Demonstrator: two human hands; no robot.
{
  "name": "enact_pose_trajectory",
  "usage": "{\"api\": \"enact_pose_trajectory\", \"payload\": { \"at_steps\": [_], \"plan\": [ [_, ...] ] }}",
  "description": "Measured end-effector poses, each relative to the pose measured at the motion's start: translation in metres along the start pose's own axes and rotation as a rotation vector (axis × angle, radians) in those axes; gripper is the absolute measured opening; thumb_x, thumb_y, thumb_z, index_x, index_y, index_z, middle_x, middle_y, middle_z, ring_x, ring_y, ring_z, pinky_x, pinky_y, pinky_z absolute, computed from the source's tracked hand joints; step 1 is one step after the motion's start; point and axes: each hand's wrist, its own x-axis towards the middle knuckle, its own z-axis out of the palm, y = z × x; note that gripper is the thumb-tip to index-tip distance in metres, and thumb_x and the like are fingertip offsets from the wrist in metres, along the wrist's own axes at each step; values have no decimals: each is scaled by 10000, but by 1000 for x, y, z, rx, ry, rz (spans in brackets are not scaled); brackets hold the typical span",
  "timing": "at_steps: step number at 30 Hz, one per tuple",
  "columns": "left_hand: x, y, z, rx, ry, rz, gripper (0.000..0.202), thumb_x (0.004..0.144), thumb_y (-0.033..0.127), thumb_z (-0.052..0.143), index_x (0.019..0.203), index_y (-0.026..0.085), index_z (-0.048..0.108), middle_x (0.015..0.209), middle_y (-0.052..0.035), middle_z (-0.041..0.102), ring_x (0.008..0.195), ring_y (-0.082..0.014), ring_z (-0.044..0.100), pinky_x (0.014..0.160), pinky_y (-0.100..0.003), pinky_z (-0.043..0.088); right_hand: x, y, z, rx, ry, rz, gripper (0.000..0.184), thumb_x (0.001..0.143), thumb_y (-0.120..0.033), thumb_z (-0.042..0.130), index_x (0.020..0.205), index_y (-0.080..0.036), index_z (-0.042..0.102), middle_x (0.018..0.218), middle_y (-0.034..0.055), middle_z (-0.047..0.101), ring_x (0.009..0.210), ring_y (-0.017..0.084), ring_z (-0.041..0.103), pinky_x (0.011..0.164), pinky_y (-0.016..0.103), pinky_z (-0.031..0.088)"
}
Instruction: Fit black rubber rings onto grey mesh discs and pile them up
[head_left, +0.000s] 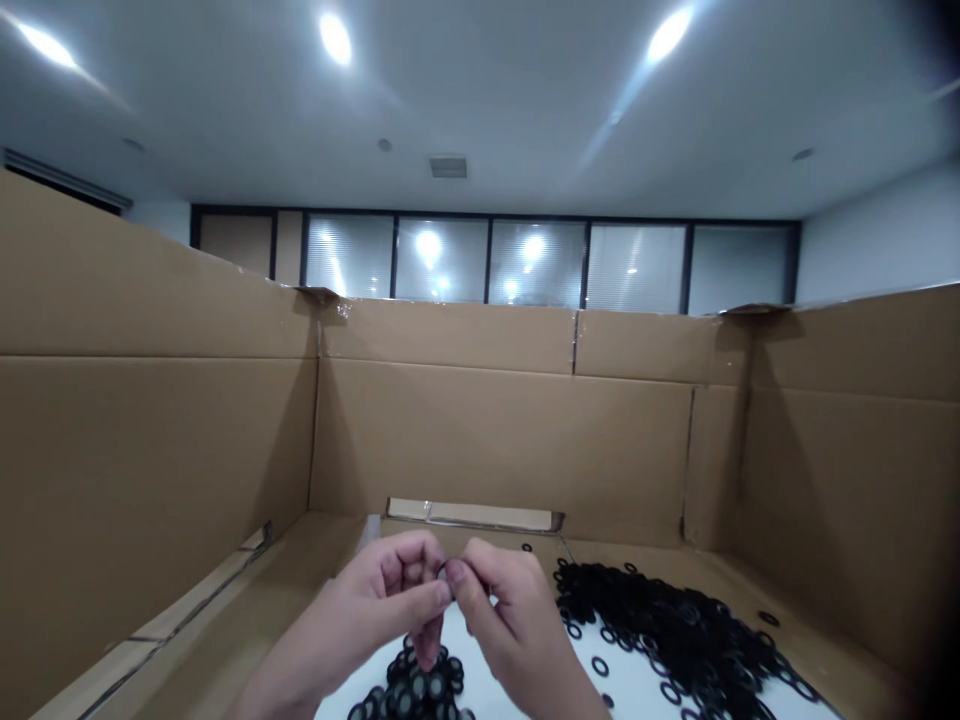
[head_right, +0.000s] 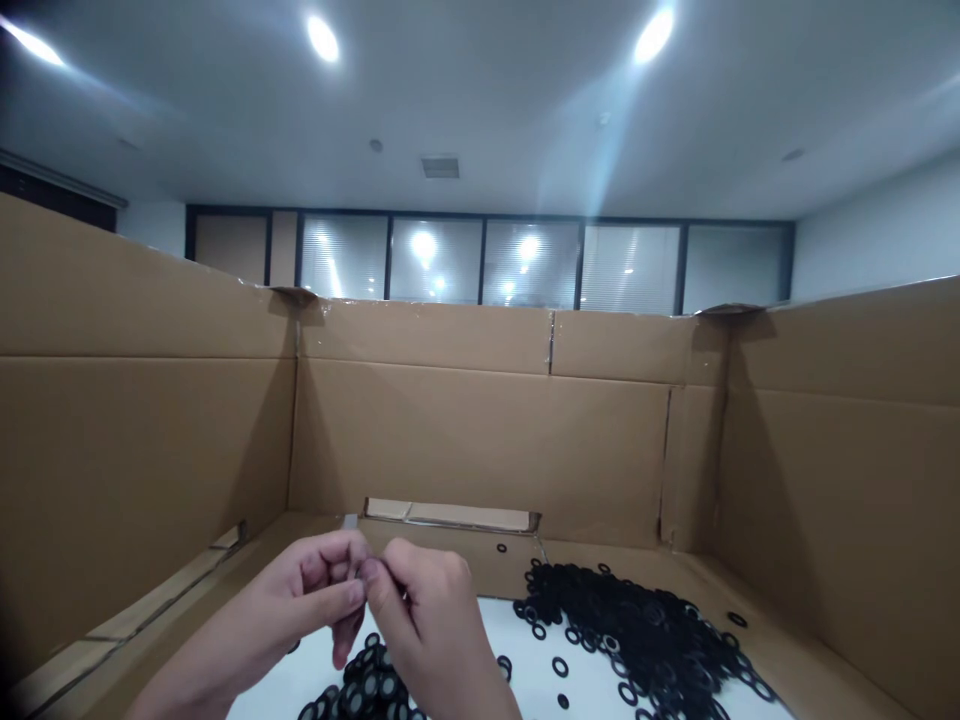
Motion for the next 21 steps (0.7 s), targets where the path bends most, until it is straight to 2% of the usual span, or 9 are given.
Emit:
{"api": "enact_pose_trajectory", "payload": {
  "at_steps": [3, 5, 8, 10, 12, 15, 18, 21],
  "plan": [
    [5, -3, 19, -100, 68, 78, 314, 868, 436, 724, 889, 141, 617, 666, -6, 611, 588, -121, 597, 553, -246, 556, -1, -1, 11, 62, 211, 20, 401, 1030, -337, 428, 652, -204, 406, 520, -53, 445, 459, 87, 425, 475, 214, 300],
    [9, -7, 34, -192, 192, 80, 343, 840, 455, 750, 911, 142, 628, 661, 6, 594, 568, -108, 570, 537, -231, 548, -3, -3, 22, 152, 328, 76, 400, 1046, -371, 397, 686, -209, 458, 495, -54, 458, 407, 91, 433, 436, 211, 325],
    [13, -13, 52, -318, 378, 65, 427, 765, 512, 801, 927, 160, 623, 592, 56, 525, 445, -54, 447, 408, -152, 413, -9, -6, 38, 194, 466, 172, 395, 1059, -410, 366, 723, -224, 461, 472, -63, 428, 377, 106, 428, 411, 222, 339],
    [13, -14, 54, -322, 401, 64, 462, 725, 539, 821, 912, 166, 622, 574, 67, 502, 425, -45, 399, 382, -143, 359, -12, -7, 42, 165, 496, 152, 400, 1061, -409, 361, 708, -232, 426, 471, -57, 424, 416, 122, 465, 440, 231, 356],
    [11, -11, 47, -254, 353, 90, 430, 741, 527, 814, 864, 162, 622, 572, 61, 505, 452, -54, 420, 420, -152, 386, -10, -7, 38, 170, 431, 71, 412, 1063, -385, 366, 683, -229, 408, 484, -45, 452, 449, 124, 492, 474, 231, 368],
    [6, -1, 29, -55, 240, 122, 345, 849, 464, 739, 792, 149, 609, 597, 39, 534, 536, -71, 490, 528, -168, 427, -5, -7, 22, 180, 222, -35, 431, 1061, -333, 378, 655, -206, 443, 547, -14, 555, 507, 114, 529, 532, 223, 380],
    [-1, 6, 14, 109, 142, 81, 346, 897, 462, 682, 794, 146, 586, 610, 29, 548, 571, -83, 505, 561, -184, 414, 0, -6, 8, 132, 55, -70, 420, 1050, -310, 415, 653, -190, 482, 606, -9, 607, 553, 104, 534, 562, 216, 359],
    [-6, 10, 7, 221, 93, 28, 361, 916, 491, 641, 818, 153, 561, 645, 21, 560, 595, -98, 509, 572, -201, 410, 1, -5, 0, 97, -51, -69, 414, 1044, -307, 427, 652, -186, 476, 613, -31, 564, 561, 90, 494, 561, 213, 324]
  ]
}}
